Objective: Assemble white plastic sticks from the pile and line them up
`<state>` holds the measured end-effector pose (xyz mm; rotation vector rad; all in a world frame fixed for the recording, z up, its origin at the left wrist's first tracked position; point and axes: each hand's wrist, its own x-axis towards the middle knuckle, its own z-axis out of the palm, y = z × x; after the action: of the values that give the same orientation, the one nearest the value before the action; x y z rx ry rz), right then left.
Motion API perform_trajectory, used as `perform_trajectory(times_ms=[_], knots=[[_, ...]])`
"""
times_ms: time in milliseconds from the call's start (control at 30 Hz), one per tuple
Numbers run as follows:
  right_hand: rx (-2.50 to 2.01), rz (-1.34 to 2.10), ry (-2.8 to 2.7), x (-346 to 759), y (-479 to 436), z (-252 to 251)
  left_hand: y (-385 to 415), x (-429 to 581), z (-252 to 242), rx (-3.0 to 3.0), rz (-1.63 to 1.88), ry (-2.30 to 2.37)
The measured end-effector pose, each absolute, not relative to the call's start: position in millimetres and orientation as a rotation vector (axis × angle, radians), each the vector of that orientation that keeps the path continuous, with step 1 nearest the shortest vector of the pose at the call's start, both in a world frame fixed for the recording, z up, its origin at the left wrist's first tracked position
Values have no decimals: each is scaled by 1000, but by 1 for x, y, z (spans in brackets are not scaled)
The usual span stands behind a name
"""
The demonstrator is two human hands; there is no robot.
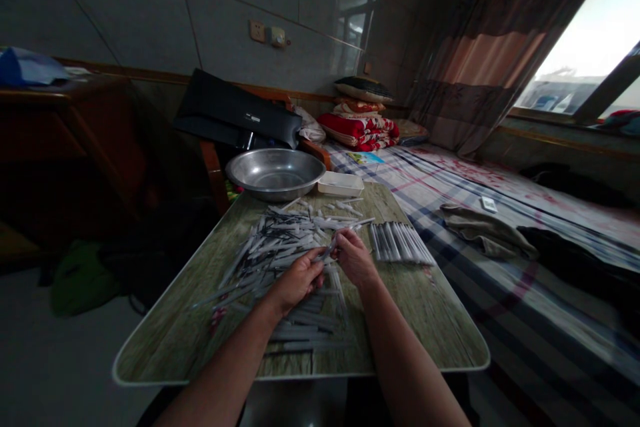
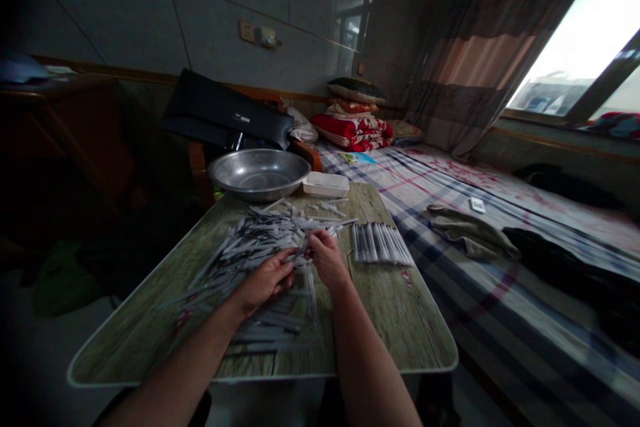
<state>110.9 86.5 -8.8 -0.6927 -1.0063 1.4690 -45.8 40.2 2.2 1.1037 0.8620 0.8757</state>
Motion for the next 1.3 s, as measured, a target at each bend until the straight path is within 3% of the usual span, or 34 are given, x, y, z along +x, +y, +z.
perform_trajectory(times_ms=[233, 667, 1300], knots=[[-653, 1447, -1065, 106, 82, -3, 43, -45, -6, 1242, 979, 909], [-673, 2014, -952, 95, 70, 1, 43, -41, 0, 1410, 1156, 950], [-653, 1920, -1000, 96, 64, 16, 36, -36, 8, 1698, 1294, 1014]])
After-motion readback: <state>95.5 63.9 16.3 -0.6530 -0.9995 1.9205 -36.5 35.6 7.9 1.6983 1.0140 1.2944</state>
